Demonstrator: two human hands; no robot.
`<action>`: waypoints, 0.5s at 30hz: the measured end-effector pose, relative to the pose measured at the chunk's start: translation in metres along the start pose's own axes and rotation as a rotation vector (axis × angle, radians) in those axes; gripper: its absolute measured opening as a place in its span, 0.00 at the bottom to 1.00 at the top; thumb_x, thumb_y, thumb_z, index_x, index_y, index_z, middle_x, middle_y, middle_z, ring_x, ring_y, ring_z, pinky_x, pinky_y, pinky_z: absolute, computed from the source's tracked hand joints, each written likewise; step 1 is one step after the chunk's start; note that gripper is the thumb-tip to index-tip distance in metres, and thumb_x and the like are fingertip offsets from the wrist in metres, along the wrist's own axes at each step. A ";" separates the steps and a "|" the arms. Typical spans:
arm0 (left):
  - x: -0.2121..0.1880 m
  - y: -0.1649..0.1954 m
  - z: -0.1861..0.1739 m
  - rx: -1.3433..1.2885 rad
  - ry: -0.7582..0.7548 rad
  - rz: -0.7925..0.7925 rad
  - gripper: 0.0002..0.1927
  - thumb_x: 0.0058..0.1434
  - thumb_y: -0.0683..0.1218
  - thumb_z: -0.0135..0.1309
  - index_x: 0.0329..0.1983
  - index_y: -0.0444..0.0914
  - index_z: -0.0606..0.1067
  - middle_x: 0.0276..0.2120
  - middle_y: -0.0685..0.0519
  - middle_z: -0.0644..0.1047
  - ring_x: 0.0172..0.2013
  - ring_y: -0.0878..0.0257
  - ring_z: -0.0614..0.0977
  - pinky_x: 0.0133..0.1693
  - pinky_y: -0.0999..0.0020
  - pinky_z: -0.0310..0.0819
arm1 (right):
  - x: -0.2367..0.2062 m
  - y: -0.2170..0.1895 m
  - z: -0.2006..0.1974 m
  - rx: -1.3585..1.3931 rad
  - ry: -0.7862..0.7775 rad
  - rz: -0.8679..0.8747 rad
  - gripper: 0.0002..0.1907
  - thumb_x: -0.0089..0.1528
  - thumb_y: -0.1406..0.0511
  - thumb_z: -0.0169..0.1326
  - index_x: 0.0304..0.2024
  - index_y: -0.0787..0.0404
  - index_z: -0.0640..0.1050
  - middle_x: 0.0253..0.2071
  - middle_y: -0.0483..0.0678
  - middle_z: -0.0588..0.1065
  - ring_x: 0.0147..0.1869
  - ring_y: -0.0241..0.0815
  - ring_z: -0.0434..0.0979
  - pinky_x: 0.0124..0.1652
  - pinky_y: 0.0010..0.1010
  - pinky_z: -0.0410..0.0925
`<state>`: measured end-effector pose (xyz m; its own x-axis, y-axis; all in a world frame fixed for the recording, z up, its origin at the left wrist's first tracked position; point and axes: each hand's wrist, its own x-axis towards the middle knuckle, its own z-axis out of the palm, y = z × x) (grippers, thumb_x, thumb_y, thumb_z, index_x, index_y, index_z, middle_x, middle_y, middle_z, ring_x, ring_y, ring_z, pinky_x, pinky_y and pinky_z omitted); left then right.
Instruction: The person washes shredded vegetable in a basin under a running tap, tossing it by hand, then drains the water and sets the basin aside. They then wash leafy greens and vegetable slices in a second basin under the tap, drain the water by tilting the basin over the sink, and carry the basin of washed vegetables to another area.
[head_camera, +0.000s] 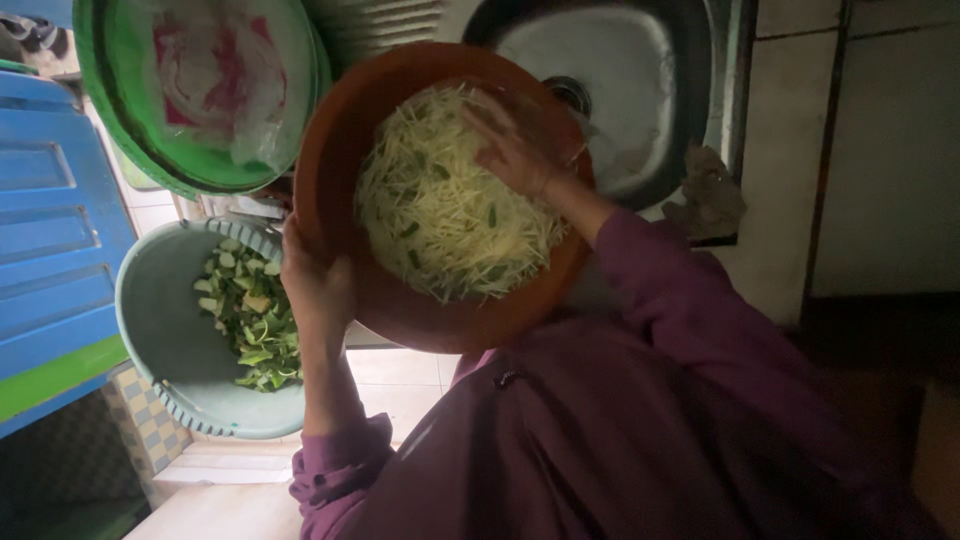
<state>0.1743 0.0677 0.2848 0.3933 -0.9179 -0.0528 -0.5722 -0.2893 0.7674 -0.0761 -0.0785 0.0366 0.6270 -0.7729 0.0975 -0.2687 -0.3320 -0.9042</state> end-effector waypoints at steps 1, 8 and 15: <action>-0.002 0.000 -0.001 0.030 0.008 -0.014 0.31 0.58 0.37 0.50 0.68 0.34 0.66 0.52 0.40 0.80 0.53 0.49 0.82 0.56 0.60 0.74 | -0.001 -0.001 0.001 0.063 -0.008 0.003 0.36 0.74 0.64 0.52 0.80 0.47 0.52 0.82 0.50 0.41 0.86 0.54 0.39 0.74 0.44 0.56; -0.010 0.006 -0.003 0.070 0.020 -0.043 0.30 0.57 0.37 0.50 0.65 0.34 0.67 0.51 0.38 0.80 0.52 0.49 0.83 0.56 0.60 0.75 | 0.000 -0.004 0.005 0.078 -0.015 -0.060 0.35 0.75 0.65 0.51 0.81 0.48 0.53 0.83 0.49 0.41 0.86 0.54 0.40 0.75 0.44 0.58; -0.013 0.013 -0.004 0.086 0.015 -0.063 0.32 0.57 0.39 0.52 0.67 0.34 0.65 0.52 0.37 0.79 0.52 0.45 0.83 0.55 0.58 0.75 | 0.001 -0.009 0.002 0.121 -0.046 -0.021 0.34 0.73 0.64 0.52 0.79 0.47 0.55 0.82 0.52 0.43 0.84 0.55 0.44 0.67 0.37 0.68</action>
<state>0.1645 0.0773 0.2987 0.4404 -0.8933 -0.0894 -0.6058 -0.3692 0.7048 -0.0716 -0.0754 0.0445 0.6649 -0.7401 0.1005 -0.1665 -0.2781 -0.9460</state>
